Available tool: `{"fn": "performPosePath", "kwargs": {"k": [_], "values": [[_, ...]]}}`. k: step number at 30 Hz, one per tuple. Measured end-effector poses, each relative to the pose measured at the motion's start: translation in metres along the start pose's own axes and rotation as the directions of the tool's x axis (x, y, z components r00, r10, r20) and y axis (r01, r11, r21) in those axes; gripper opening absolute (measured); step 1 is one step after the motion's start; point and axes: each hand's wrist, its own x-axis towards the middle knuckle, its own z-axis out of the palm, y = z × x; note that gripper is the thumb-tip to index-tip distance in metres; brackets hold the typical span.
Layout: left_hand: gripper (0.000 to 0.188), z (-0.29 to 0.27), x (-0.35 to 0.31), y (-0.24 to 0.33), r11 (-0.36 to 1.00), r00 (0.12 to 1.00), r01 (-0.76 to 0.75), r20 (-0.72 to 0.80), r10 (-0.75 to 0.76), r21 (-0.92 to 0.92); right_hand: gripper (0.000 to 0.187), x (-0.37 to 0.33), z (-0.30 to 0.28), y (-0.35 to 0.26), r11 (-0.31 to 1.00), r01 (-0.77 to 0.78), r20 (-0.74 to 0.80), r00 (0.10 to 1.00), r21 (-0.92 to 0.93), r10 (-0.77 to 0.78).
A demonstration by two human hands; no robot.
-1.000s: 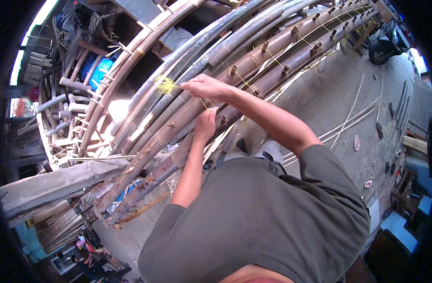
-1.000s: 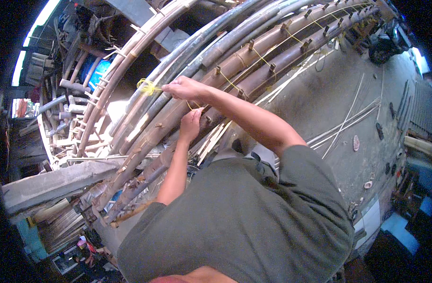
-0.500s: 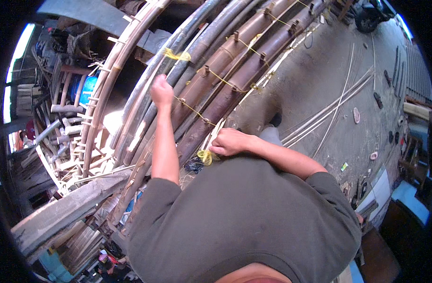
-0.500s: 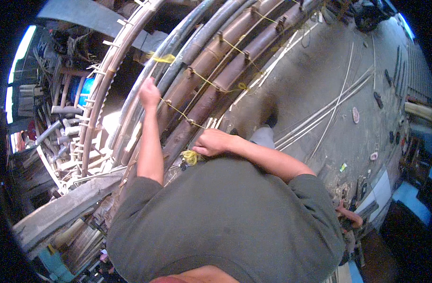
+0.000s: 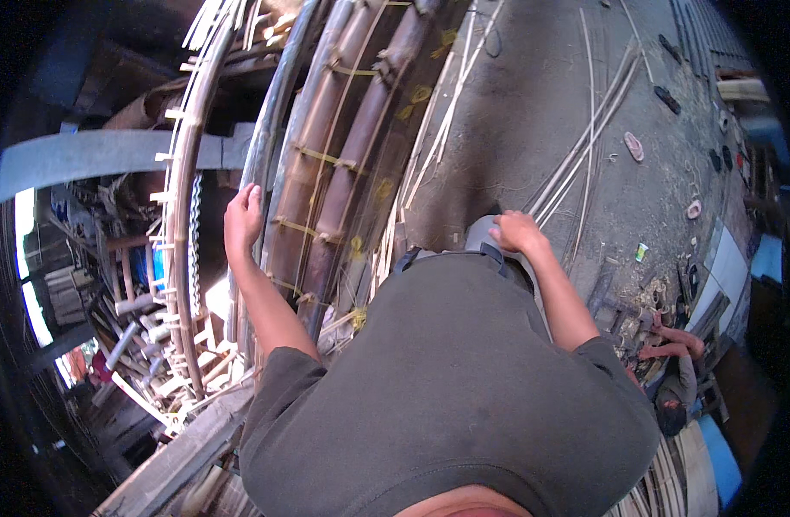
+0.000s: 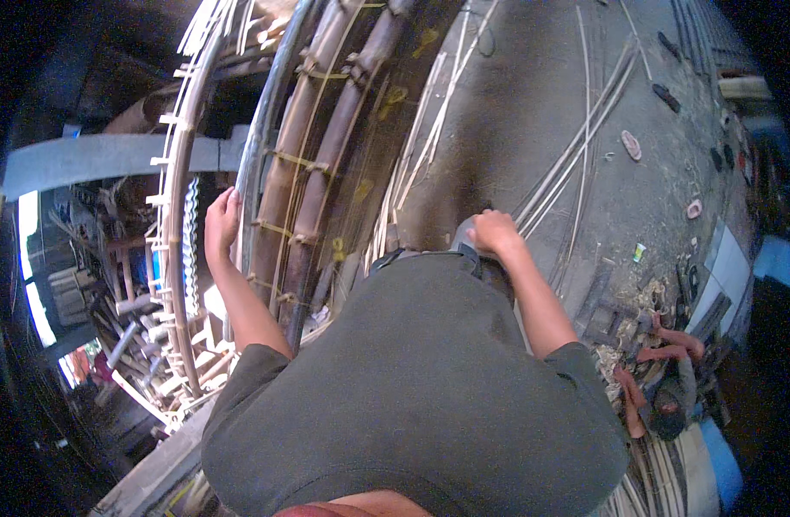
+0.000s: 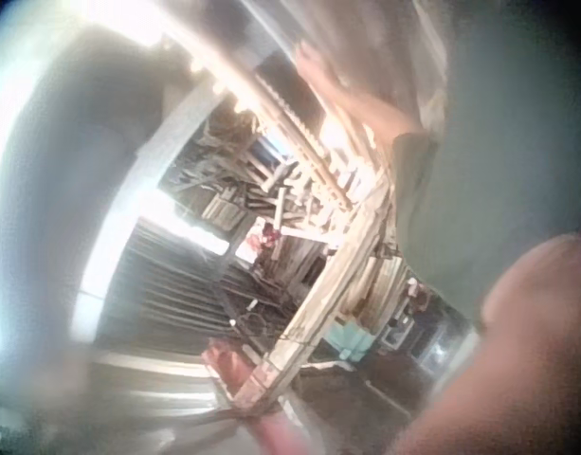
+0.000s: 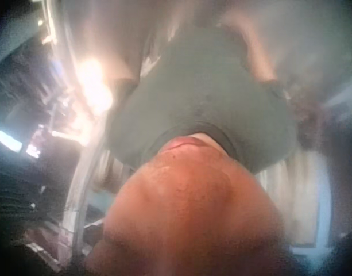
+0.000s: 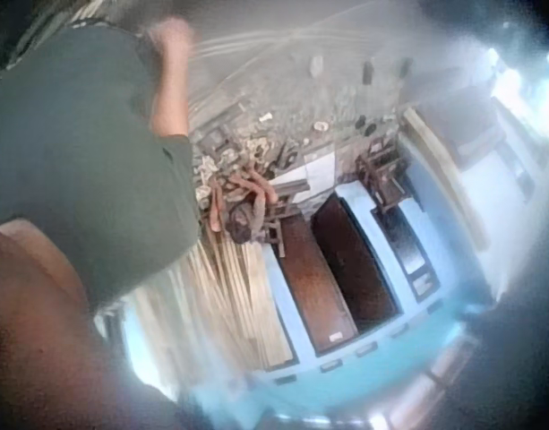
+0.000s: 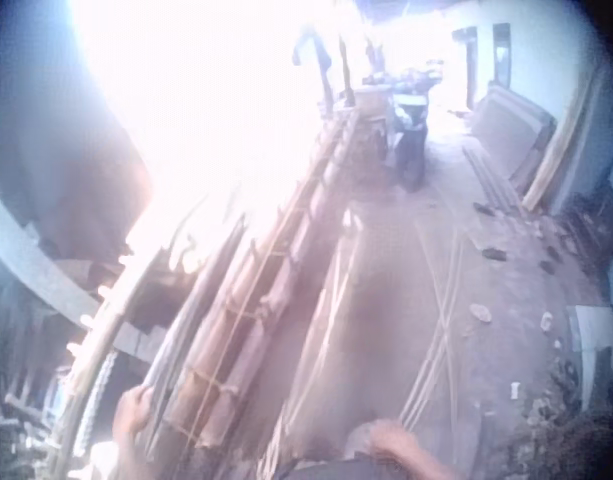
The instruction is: The person repeatedly picks up thin bamboo strips from the floor and ties them with yellow string around a horizontal bamboo frame. The person walks back and forth to retrieve strips and secures them at regular intervals along the frame.
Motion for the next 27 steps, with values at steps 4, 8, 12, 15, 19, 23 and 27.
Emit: {"fn": "performPosePath", "kwargs": {"k": [4,8,12,15,19,23,27], "values": [[0.04,0.024,0.012,0.158,0.968,0.976,-0.215,0.008,0.218,-0.13,0.034,-0.012,-0.056,0.077,0.995,-0.085,-0.068,0.994,0.054,0.088],[0.039,0.072,0.045,0.292,0.897,0.893,-0.414,0.118,0.433,-0.156,0.033,-0.01,-0.101,0.139,0.98,-0.026,-0.326,0.941,0.195,0.089],[0.038,0.134,0.086,0.393,0.831,0.796,-0.535,0.237,0.557,-0.155,0.032,-0.004,-0.111,0.192,0.916,-0.027,-0.452,0.864,0.4,0.223],[0.039,0.178,0.11,0.469,0.779,0.708,-0.622,0.371,0.6,-0.073,0.035,-0.009,-0.106,0.222,0.791,-0.139,-0.306,0.871,0.595,0.384],[0.038,0.281,0.148,0.55,0.715,0.578,-0.687,0.497,0.648,-0.133,0.035,0.01,-0.007,0.276,0.659,-0.287,-0.151,0.838,0.695,0.524],[0.037,0.434,0.184,0.6,0.682,0.439,-0.726,0.708,0.553,-0.083,0.034,0.021,0.058,0.343,0.423,-0.435,0.109,0.788,0.795,0.606],[0.043,0.609,0.223,0.542,0.545,0.115,-0.79,0.805,0.583,-0.281,0.035,0.071,0.087,0.446,0.192,-0.525,0.259,0.664,0.829,0.701]]}}
